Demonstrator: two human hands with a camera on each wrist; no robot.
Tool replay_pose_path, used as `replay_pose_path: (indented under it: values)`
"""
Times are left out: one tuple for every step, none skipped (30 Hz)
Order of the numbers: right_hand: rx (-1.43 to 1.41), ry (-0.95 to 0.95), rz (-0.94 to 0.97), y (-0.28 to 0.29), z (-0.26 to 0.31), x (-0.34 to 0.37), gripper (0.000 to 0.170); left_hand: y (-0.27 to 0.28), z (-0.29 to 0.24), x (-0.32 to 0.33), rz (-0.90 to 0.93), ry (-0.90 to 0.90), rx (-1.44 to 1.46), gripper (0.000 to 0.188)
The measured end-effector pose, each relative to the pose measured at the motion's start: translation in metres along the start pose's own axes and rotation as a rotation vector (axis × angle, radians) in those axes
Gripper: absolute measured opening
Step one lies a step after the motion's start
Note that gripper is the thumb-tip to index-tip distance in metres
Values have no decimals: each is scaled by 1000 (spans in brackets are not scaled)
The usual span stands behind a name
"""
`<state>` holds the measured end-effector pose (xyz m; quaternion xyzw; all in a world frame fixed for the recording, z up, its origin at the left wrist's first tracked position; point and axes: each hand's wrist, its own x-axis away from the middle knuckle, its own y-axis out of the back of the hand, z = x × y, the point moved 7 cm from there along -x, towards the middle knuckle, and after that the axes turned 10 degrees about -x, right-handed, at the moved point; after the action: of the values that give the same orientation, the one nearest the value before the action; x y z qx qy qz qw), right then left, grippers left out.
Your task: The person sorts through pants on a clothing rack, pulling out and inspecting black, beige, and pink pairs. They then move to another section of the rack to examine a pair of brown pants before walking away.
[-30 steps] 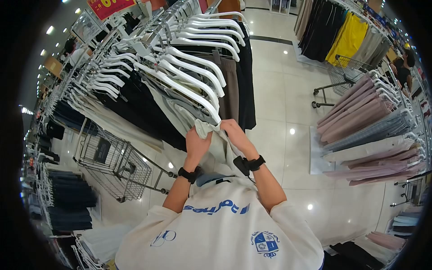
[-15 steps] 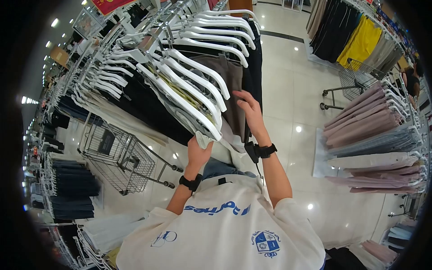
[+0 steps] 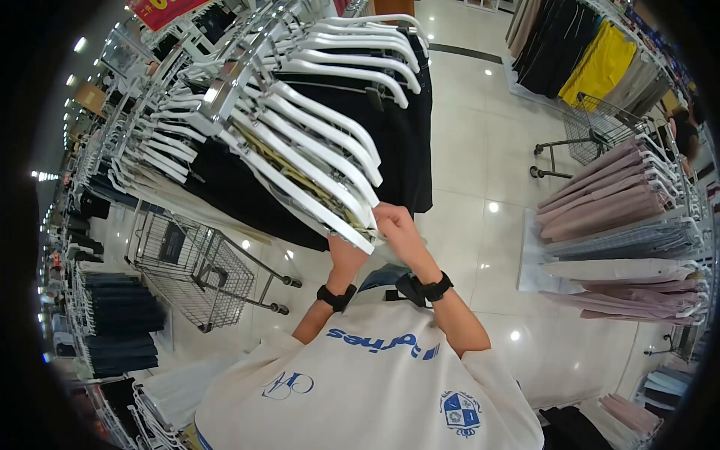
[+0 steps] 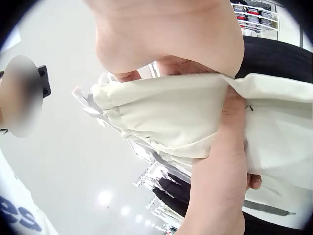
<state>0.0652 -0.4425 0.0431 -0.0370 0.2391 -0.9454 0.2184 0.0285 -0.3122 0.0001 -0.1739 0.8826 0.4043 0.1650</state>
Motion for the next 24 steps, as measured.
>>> replay_pose_path:
  values:
    - [30,74,21,0,10,-1,25,-1,-9,-7,-19,-30,-20,42]
    - [150,122,22,14,7,-4,24,-3,-10,-15,-51,53,93,39]
    - [160,119,26,18,13,-9,24,-6,-8,-19,-81,140,205,37]
    - [132,111,47,21,16,-12,23,-10,-8,-21,-85,149,211,37]
    - [100,98,68,22,19,-13,23,-12,-6,-21,-95,165,244,36]
    - [133,101,-24,22,32,-8,23,-13,-4,-21,-106,180,276,35]
    - [134,91,-19,21,40,-10,23,-13,-4,-20,-113,137,221,34]
    - [114,10,16,17,41,-13,23,-13,-1,-16,-129,149,248,35]
    - [94,-68,54,17,40,-17,24,-14,2,-13,-147,159,275,36]
    - [178,-157,114,31,24,-23,26,-20,14,-4,-177,171,344,45]
    - [182,-163,123,36,24,-29,26,-39,44,15,-189,54,187,60]
    - [168,-133,200,34,25,-34,25,-56,74,34,-194,62,183,60]
    - [152,-104,274,33,24,-36,25,-76,103,54,-120,112,175,71]
    - [136,-150,204,42,18,-39,22,-91,126,72,-46,162,167,83]
    - [136,-155,206,44,17,-42,22,-97,138,86,27,208,161,94]
    - [89,-33,156,50,26,-48,22,-92,139,95,108,215,83,97]
    - [43,89,107,56,36,-53,22,-88,139,102,187,221,5,100]
    - [45,137,95,63,44,-56,19,-88,138,106,263,225,-15,103]
    - [46,135,102,67,45,-61,19,-84,128,107,258,229,-17,103]
    - [87,208,13,77,50,-65,17,-83,129,114,325,412,63,102]
    - [126,281,-79,86,55,-68,18,-79,123,119,392,594,143,100]
    - [122,227,-101,90,55,-72,25,-62,91,91,263,432,119,97]
    - [120,228,-101,90,56,-76,25,-54,76,79,262,432,117,97]
    - [153,240,-132,91,57,-81,26,-47,67,71,222,494,229,94]
